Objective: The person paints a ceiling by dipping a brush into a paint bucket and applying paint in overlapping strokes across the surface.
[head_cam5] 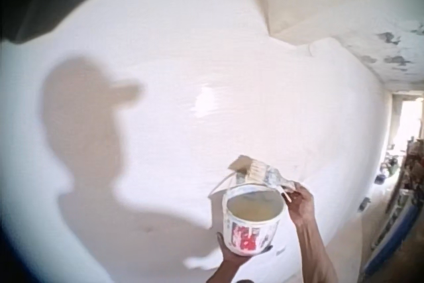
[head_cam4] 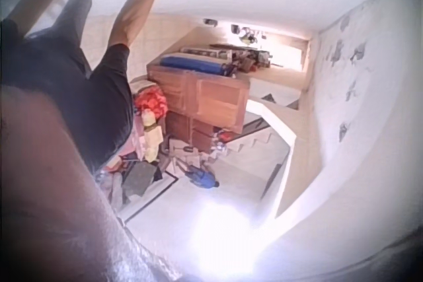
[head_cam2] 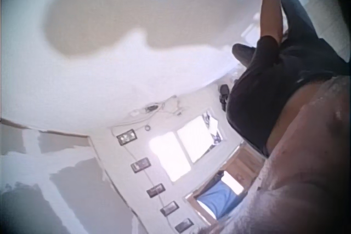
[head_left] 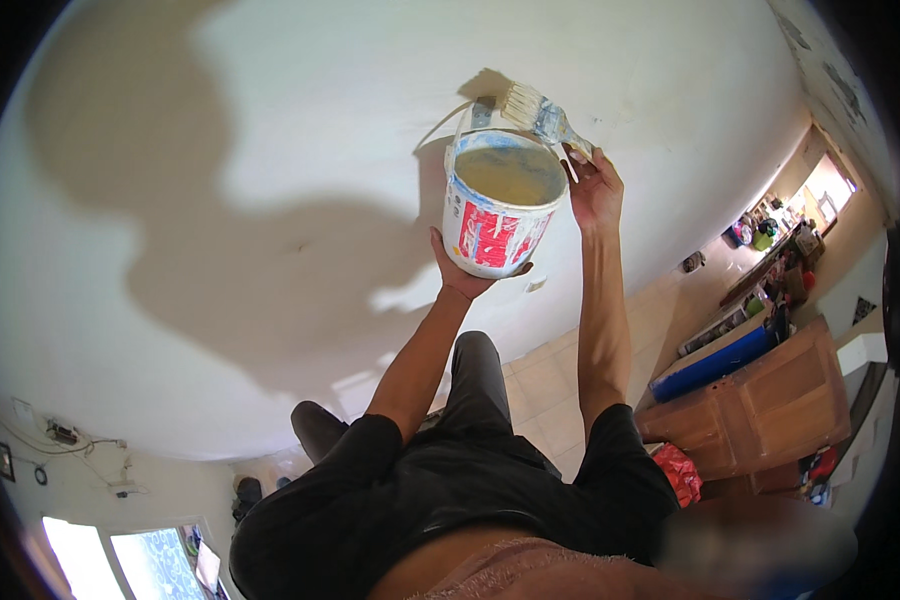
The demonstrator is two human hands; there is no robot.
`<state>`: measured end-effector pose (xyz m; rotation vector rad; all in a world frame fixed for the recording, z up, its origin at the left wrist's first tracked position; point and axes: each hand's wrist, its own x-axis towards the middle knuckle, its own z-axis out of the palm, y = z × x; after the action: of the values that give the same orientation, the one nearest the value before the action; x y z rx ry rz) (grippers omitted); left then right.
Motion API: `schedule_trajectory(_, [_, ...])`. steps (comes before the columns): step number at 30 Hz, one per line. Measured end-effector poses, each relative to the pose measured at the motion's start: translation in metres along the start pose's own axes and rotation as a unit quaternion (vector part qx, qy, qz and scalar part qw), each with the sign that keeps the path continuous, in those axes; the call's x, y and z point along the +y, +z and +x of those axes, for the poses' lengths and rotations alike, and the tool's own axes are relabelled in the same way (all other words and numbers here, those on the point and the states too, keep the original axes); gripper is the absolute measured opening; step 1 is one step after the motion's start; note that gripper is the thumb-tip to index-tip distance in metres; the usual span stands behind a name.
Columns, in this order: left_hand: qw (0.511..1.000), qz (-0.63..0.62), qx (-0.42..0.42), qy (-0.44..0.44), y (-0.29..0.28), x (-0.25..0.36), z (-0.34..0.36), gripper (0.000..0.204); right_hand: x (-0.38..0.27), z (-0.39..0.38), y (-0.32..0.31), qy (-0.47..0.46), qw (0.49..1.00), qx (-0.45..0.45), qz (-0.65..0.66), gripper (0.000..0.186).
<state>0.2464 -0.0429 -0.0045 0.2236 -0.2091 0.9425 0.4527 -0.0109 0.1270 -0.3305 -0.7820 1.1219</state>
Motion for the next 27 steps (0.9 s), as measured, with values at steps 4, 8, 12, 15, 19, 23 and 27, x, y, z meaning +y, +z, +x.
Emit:
schedule_trajectory(4, [0.999, 0.003, -0.037, -0.003, 0.005, -0.002, 0.000, 0.093, 0.000, -0.002, 0.003, 0.002, 1.000, -0.019, 0.013, 0.023])
schedule_trajectory(8, [1.000, -0.011, -0.026, -0.002, 0.012, -0.003, -0.004, 0.091, 0.000, -0.002, 0.007, 0.004, 0.999, -0.012, 0.034, 0.024])
schedule_trajectory(12, [0.999, 0.012, -0.048, 0.009, 0.024, -0.002, -0.006, 0.087, 0.001, -0.006, 0.014, 0.008, 1.000, 0.001, 0.023, 0.025])
schedule_trajectory(15, [0.999, 0.022, -0.042, 0.020, 0.024, 0.001, -0.008, 0.085, 0.002, -0.008, 0.020, 0.020, 1.000, 0.000, 0.012, 0.027])
schedule_trajectory(19, [0.999, -0.015, -0.023, 0.022, 0.032, -0.006, -0.009, 0.083, -0.002, -0.008, 0.022, 0.000, 1.000, -0.003, 0.026, 0.027])
schedule_trajectory(23, [0.999, 0.003, -0.032, 0.019, 0.034, -0.004, -0.008, 0.083, -0.010, -0.011, 0.033, -0.001, 1.000, -0.003, -0.014, 0.024])
schedule_trajectory(27, [0.999, -0.030, -0.023, -0.002, 0.041, -0.005, -0.010, 0.084, -0.021, -0.019, 0.039, -0.027, 0.999, -0.015, -0.035, 0.024])
